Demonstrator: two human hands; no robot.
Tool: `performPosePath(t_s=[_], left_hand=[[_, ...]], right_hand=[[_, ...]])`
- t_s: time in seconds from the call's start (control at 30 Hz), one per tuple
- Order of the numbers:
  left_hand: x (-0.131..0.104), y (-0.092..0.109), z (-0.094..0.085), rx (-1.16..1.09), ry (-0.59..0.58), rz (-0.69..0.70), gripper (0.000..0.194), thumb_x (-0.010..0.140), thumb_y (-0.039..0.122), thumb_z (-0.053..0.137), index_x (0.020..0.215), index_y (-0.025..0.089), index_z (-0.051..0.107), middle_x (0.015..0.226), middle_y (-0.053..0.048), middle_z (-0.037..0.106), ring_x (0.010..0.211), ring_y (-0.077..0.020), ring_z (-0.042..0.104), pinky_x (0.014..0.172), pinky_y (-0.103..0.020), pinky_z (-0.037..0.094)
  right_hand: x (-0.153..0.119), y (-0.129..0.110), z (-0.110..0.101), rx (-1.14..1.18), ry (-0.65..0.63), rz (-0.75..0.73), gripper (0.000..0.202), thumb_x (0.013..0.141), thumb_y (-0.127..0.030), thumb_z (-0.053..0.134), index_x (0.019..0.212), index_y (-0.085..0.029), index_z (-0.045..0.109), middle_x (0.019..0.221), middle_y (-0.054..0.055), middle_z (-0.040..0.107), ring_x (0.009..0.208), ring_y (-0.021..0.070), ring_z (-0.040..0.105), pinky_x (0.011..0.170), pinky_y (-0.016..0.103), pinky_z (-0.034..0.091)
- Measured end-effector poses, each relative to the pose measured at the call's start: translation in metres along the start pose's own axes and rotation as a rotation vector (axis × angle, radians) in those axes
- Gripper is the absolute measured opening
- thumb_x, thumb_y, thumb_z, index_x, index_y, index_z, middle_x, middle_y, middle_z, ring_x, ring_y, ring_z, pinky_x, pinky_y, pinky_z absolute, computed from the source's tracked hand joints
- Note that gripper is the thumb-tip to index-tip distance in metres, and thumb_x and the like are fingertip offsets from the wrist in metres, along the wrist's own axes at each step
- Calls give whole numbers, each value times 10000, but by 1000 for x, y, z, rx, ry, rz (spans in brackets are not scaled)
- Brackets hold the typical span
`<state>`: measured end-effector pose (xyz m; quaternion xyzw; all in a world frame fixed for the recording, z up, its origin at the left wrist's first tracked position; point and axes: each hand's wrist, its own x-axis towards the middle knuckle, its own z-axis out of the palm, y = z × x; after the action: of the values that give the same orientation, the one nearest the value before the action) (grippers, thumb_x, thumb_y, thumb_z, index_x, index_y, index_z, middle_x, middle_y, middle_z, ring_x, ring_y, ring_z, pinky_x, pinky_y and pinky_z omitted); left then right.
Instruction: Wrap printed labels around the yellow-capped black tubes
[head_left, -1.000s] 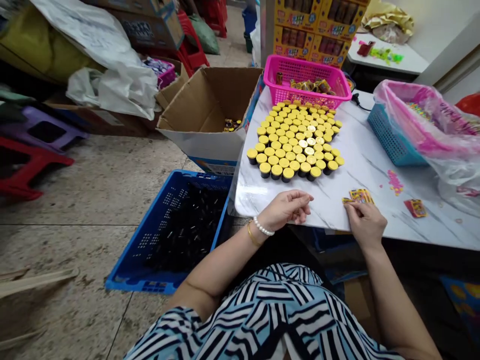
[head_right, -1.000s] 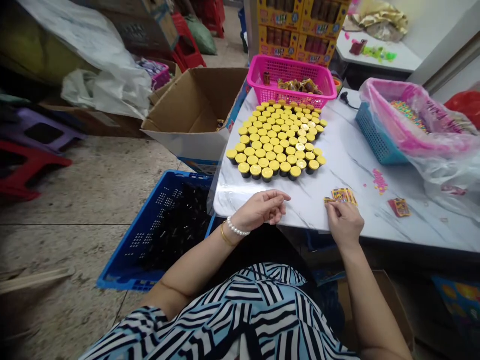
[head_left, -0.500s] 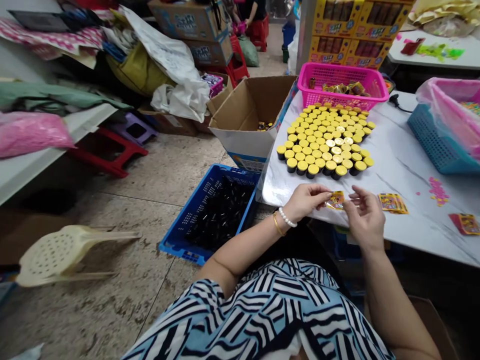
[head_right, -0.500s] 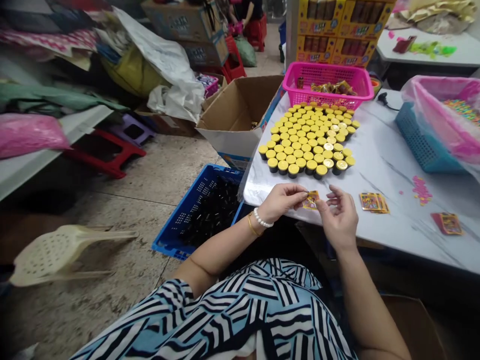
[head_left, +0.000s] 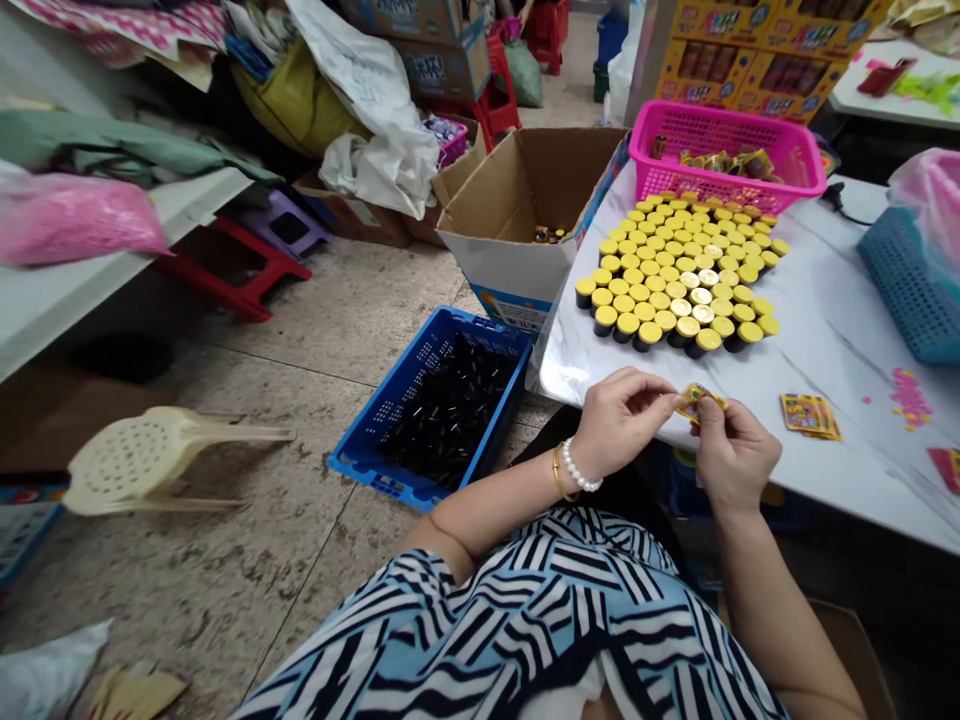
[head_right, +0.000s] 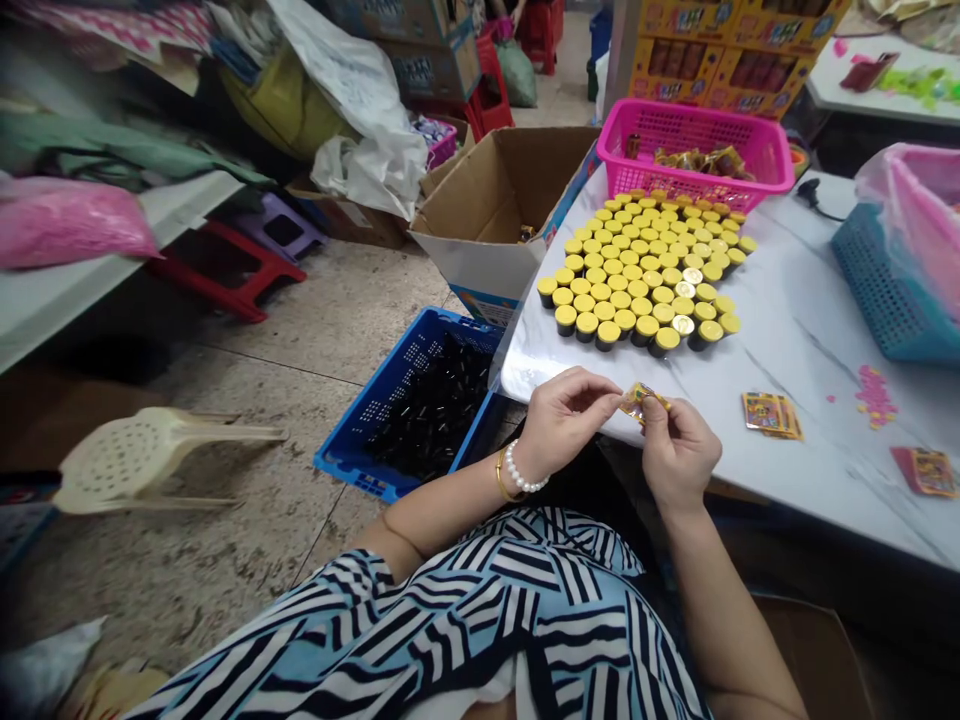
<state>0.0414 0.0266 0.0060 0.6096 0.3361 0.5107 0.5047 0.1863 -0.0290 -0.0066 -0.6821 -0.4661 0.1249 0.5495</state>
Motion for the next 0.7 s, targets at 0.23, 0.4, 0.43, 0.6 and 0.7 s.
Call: performPosePath(t_s=[0.23,0.4,0.43,0.6,0.7], left_hand=[[5,-5,-5,54,-20,20,165,828,311,818,891,160,795,836,-56,700,697,-112,596,647,-239,484],[9,-11,-14,27,88,58,122,856,277,788,849,156,774,863,-60,706,721,-116,605,644,-242,479],[9,-10,-16,53,112,90,121,853,277,791,849,157,774,861,-58,699,702,-110,591,623,-238,469],[7,-5,-21,266,214,231,127,822,298,817,894,193,806,935,-69,660,700,-109,562,555,-231,426],[6,-4,-25,217,162,185,124,835,305,802,870,185,801,897,-65,700,668,-105,562,592,-244,455]], right_hand=[[-2,1,-1,26,-164,-156,134,935,-314,690,942,-201,762,863,38,707,780,181,644,738,323,505],[1,3,2,76,-197,8,151,905,-338,721,960,-200,747,819,29,728,711,173,658,683,311,524],[3,3,4,55,-197,7,145,897,-338,727,933,-198,744,791,21,719,689,167,648,671,304,518],[14,-5,16,-30,-118,-57,114,877,-307,712,846,-198,720,758,-1,687,638,137,600,650,282,491],[18,-8,21,-29,-173,-49,104,880,-300,692,854,-200,706,755,-7,681,629,135,597,625,273,479]])
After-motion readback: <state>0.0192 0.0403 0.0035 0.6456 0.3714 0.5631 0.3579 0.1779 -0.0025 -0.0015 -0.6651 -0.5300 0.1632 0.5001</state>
